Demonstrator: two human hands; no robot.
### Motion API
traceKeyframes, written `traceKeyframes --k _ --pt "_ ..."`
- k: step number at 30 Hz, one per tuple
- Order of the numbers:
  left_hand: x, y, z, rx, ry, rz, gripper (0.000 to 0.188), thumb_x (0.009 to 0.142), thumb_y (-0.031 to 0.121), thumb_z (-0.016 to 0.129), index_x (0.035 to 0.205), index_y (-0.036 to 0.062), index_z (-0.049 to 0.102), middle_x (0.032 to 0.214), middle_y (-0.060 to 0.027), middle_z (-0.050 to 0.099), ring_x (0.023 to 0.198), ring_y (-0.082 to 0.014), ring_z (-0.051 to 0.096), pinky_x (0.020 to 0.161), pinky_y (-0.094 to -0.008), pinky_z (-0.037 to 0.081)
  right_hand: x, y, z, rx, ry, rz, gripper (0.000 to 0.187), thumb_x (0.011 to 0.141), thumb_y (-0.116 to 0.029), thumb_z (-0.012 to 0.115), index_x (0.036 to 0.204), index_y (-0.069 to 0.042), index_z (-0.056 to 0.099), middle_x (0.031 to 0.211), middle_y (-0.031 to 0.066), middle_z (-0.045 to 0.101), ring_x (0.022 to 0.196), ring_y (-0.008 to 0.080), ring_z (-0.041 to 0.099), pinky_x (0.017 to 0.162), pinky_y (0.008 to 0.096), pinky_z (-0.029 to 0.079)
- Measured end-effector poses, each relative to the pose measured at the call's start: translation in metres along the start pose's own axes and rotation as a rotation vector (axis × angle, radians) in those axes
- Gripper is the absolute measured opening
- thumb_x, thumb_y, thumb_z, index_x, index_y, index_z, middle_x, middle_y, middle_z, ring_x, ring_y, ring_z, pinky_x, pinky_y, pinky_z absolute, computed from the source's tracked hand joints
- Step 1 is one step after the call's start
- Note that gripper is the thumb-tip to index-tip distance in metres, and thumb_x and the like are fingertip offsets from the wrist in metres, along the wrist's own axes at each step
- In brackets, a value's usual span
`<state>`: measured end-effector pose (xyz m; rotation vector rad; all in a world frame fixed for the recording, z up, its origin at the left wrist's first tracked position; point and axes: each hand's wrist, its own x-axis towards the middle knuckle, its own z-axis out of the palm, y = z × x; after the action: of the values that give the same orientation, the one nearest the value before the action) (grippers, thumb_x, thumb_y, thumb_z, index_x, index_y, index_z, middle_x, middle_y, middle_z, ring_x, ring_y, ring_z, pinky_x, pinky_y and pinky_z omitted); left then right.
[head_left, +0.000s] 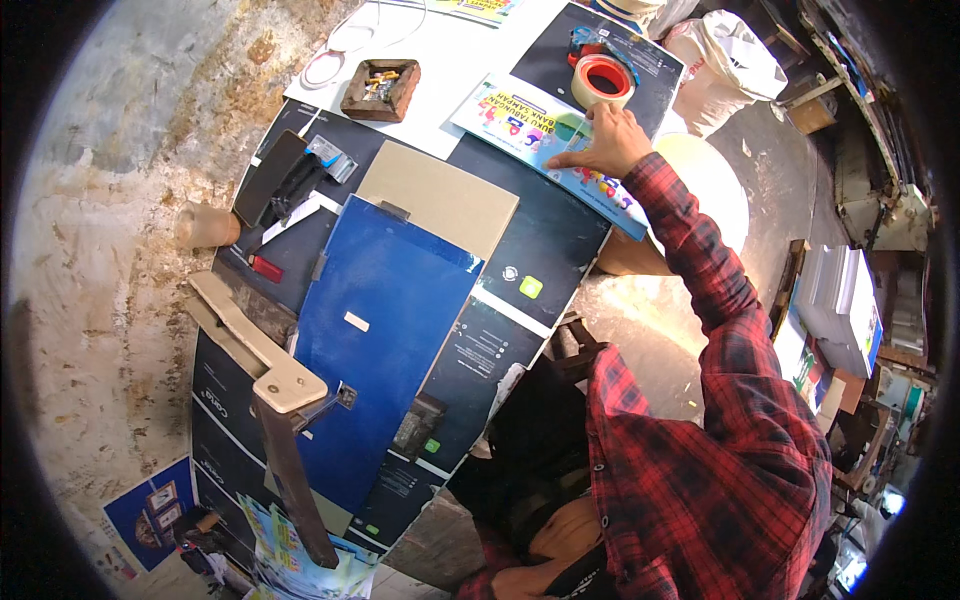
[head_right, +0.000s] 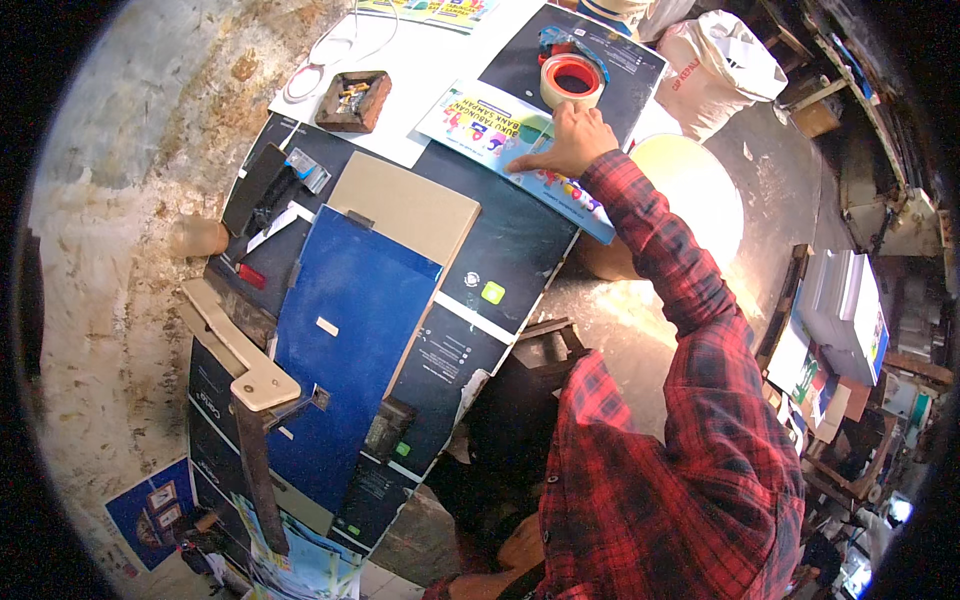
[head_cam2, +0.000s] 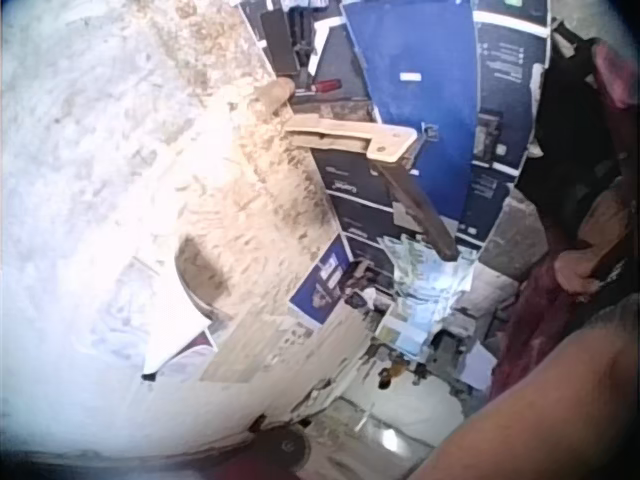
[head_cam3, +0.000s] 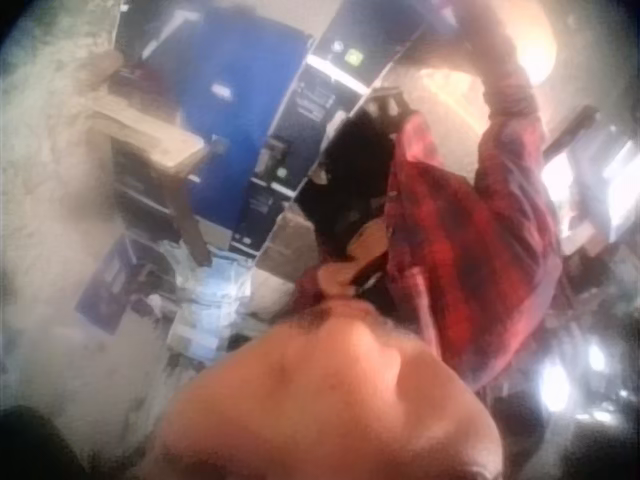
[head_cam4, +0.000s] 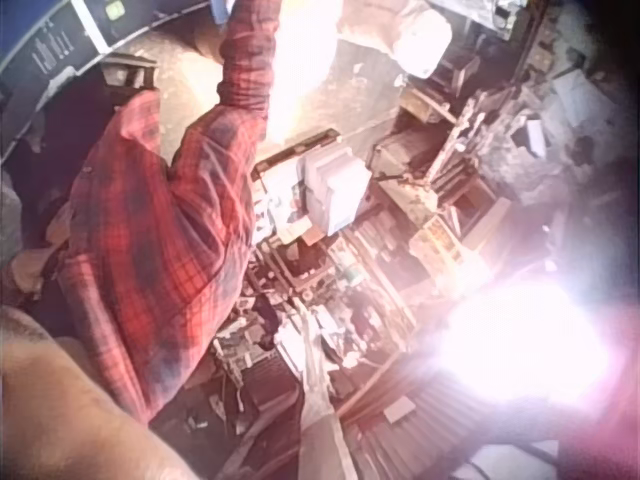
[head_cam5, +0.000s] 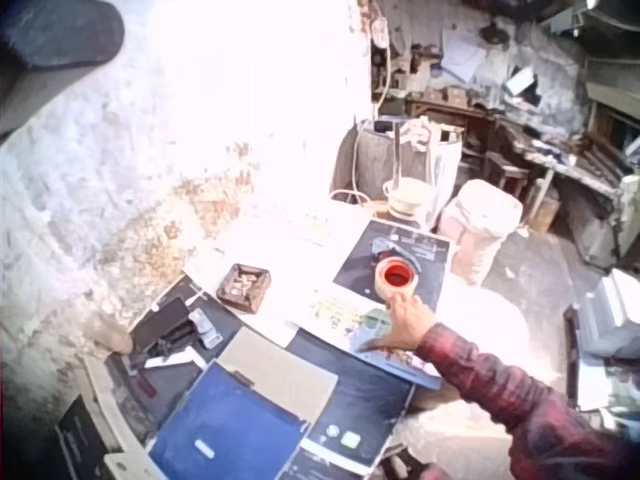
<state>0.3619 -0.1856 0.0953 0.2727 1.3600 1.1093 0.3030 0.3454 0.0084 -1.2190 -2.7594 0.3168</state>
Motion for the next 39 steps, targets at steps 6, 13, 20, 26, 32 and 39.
traceKeyframes --k 6,13,20,26,32,39 --pt "-0.003 -0.007 0.001 -0.008 -0.001 -0.001 0.036 0.094 0.015 0.057 0.125 -0.003 0.058 0.127 -0.0208 0.059 0.119 -0.0334 0.055 0.099 -0.0432 0.044 0.013 -0.003 -0.005 -0.061 -0.172 0.061 0.122 0.043 -0.077 0.082 0.12 0.012 0.051 0.121 0.0274 0.057 0.119 0.0403 0.053 0.099 0.0439 0.047" --pt "-0.041 -0.026 0.004 -0.047 0.045 -0.052 0.035 0.094 0.014 0.057 0.124 -0.003 0.059 0.128 -0.0208 0.059 0.12 -0.0332 0.055 0.1 -0.0431 0.044 0.006 -0.006 -0.007 0.011 -0.151 0.115 0.116 0.042 -0.072 0.085 0.123 0.003 0.051 0.119 0.0223 0.061 0.12 0.0375 0.054 0.099 0.0535 0.041" --pt "-0.057 -0.041 0.016 -0.059 0.088 0.007 0.034 0.093 0.013 0.057 0.123 -0.0029 0.06 0.129 -0.0207 0.059 0.121 -0.033 0.055 0.101 -0.0429 0.044 0.0 -0.008 -0.007 -0.036 -0.13 0.113 0.112 0.045 -0.07 0.085 0.125 0.002 0.054 0.118 0.0185 0.063 0.119 0.0358 0.053 0.095 0.0588 0.034" --pt "-0.079 -0.031 -0.009 0.195 0.373 0.118 0.034 0.093 0.013 0.057 0.123 -0.0029 0.06 0.129 -0.0207 0.059 0.122 -0.0329 0.055 0.101 -0.0428 0.043 -0.005 -0.012 -0.007 0.062 0.021 0.09 0.07 0.073 -0.057 0.075 0.115 -0.003 0.062 0.108 0.0191 0.067 0.111 0.0343 0.059 0.089 0.054 0.037" --pt "-0.122 0.032 -0.042 0.693 0.749 0.45 0.033 0.093 0.012 0.057 0.122 -0.0028 0.06 0.13 -0.0206 0.059 0.123 -0.0327 0.055 0.102 -0.0427 0.043 -0.028 -0.017 -0.04 0.266 0.221 -0.059 0.032 0.09 -0.04 0.065 0.098 -0.01 0.069 0.079 0.0143 0.07 0.088 0.0313 0.069 0.083 0.0451 0.042" --pt "-0.013 0.084 -0.027 0.6 0.646 0.963 0.094 0.08 0.036 0.079 0.145 -0.0082 0.027 0.142 -0.0302 0.043 0.134 -0.0437 0.04 0.112 -0.0544 0.029 -0.139 -0.087 -0.168 0.521 -0.301 -0.429 0.019 0.092 -0.018 0.067 0.093 0.001 0.066 0.08 0.0133 0.066 0.075 0.0184 0.064 0.071 0.0343 0.05"
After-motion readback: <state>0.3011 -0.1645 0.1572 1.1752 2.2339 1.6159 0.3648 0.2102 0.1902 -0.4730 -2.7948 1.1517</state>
